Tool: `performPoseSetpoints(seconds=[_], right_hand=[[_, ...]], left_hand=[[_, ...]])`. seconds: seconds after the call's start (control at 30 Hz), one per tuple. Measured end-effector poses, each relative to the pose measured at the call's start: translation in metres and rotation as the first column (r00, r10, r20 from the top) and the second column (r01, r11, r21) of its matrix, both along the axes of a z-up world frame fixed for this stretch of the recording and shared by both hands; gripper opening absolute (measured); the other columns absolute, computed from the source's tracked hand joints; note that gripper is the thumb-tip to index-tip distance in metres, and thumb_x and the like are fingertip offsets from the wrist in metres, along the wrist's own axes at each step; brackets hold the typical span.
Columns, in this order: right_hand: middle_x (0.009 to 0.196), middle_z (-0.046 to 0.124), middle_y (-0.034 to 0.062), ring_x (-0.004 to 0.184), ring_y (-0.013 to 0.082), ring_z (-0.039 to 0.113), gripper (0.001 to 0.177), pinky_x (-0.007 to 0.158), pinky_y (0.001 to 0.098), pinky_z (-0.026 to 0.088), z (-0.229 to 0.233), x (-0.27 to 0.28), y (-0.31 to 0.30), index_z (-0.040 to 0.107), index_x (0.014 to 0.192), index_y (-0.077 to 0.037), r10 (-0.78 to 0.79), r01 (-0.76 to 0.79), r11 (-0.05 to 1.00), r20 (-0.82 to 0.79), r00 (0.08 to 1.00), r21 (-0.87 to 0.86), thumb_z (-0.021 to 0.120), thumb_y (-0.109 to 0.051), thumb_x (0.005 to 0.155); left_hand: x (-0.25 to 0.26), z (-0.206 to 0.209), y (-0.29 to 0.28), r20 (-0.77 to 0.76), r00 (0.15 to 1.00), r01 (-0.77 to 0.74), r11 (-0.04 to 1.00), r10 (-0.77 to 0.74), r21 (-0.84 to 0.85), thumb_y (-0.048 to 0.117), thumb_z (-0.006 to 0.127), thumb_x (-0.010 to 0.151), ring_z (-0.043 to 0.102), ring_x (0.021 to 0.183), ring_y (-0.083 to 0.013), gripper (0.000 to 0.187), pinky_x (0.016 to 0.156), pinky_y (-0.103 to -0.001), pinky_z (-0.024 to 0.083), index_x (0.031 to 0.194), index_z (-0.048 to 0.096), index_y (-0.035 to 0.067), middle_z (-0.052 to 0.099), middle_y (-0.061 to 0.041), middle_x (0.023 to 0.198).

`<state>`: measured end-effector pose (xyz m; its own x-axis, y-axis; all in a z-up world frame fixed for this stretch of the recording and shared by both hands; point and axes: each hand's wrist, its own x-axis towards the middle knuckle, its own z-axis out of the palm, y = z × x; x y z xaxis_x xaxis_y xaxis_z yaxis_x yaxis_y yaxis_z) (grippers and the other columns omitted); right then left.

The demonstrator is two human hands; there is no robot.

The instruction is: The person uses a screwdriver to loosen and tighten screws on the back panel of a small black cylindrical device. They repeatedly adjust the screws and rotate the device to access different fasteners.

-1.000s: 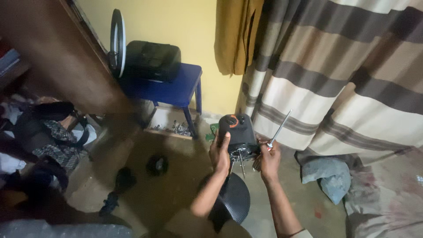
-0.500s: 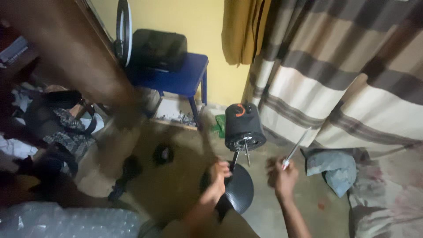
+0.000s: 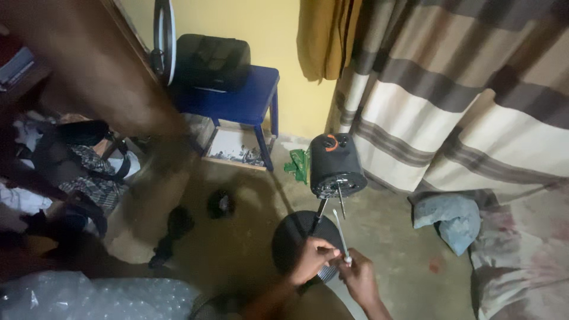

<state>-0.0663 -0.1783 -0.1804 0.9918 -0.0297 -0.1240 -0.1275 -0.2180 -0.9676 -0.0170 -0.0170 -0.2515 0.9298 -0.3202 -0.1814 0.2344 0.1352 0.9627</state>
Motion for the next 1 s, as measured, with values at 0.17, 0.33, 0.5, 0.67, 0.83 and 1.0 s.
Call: performPoseSetpoints(seconds=[0.17, 0.33, 0.5, 0.67, 0.83, 1.0], right_hand=[[0.064, 0.064, 0.013, 0.053, 0.0205, 0.06, 0.008, 0.052, 0.0363, 0.049, 0.039, 0.012, 0.005, 0.067, 0.082, -0.001, 0.068, -0.013, 0.949, 0.164, 0.984, -0.315, 0.071, -0.008, 0.084], [0.069, 0.066, 0.0165, 0.056, 0.0249, 0.063, 0.012, 0.055, 0.0385, 0.05, 0.042, 0.014, 0.022, 0.066, 0.086, -0.002, 0.01, 0.064, 0.938, 0.211, 0.977, -0.34, 0.073, -0.011, 0.084], [0.079, 0.074, 0.0122, 0.07, 0.0231, 0.073, 0.014, 0.061, 0.0379, 0.055, 0.029, 0.029, 0.038, 0.067, 0.1, -0.006, -0.014, 0.039, 0.989, 0.178, 0.984, -0.142, 0.065, -0.009, 0.087], [0.072, 0.065, 0.0207, 0.061, 0.0362, 0.065, 0.02, 0.058, 0.0447, 0.052, 0.024, 0.04, 0.047, 0.064, 0.084, -0.001, -0.023, 0.146, 0.9, 0.29, 0.957, -0.41, 0.077, -0.016, 0.082], [0.075, 0.068, 0.02, 0.068, 0.0415, 0.069, 0.024, 0.059, 0.0498, 0.054, 0.018, 0.049, 0.056, 0.061, 0.083, -0.004, -0.001, 0.207, 0.821, 0.361, 0.932, -0.532, 0.077, -0.023, 0.083], [0.075, 0.069, 0.0192, 0.067, 0.0415, 0.069, 0.022, 0.058, 0.0506, 0.054, 0.008, 0.068, 0.055, 0.063, 0.087, -0.004, 0.007, 0.234, 0.826, 0.424, 0.906, -0.513, 0.076, -0.021, 0.084]], left_hand=[[-0.001, 0.051, 0.011, -0.132, 0.991, -0.023, 0.997, 0.033, 0.08, 0.014, 0.076, 0.095, 0.067, 0.066, -0.0125, 0.018, 0.055, -0.027, 0.058, 0.098, 0.069, -0.002, 0.072, -0.007, 0.081], [0.005, 0.06, 0.024, -0.299, 0.952, 0.012, 0.984, -0.065, -0.177, 0.017, 0.074, 0.094, 0.071, 0.073, -0.0229, 0.023, 0.061, -0.036, 0.062, 0.096, 0.068, -0.004, 0.073, -0.014, 0.085], [0.011, 0.033, 0.022, -0.494, 0.869, -0.133, 0.977, 0.033, -0.169, 0.036, 0.065, 0.096, 0.067, 0.08, -0.0142, 0.024, 0.073, -0.032, 0.052, 0.099, 0.073, 0.014, 0.071, -0.003, 0.091], [0.013, -0.011, 0.016, -0.608, 0.78, -0.268, 0.958, 0.152, -0.105, 0.038, 0.062, 0.098, 0.067, 0.08, -0.0161, 0.024, 0.075, -0.036, 0.055, 0.09, 0.066, 0.016, 0.07, -0.001, 0.087], [0.045, -0.064, 0.02, -0.564, 0.824, -0.21, 0.898, -0.051, -0.388, 0.035, 0.055, 0.098, 0.068, 0.077, -0.02, 0.029, 0.073, -0.038, 0.058, 0.093, 0.07, 0.01, 0.071, -0.005, 0.086], [0.08, -0.072, 0.024, -0.603, 0.797, -0.182, 0.968, 0.043, -0.171, 0.035, 0.054, 0.098, 0.07, 0.078, -0.0172, 0.027, 0.074, -0.034, 0.058, 0.095, 0.071, 0.014, 0.074, 0.0, 0.086]])
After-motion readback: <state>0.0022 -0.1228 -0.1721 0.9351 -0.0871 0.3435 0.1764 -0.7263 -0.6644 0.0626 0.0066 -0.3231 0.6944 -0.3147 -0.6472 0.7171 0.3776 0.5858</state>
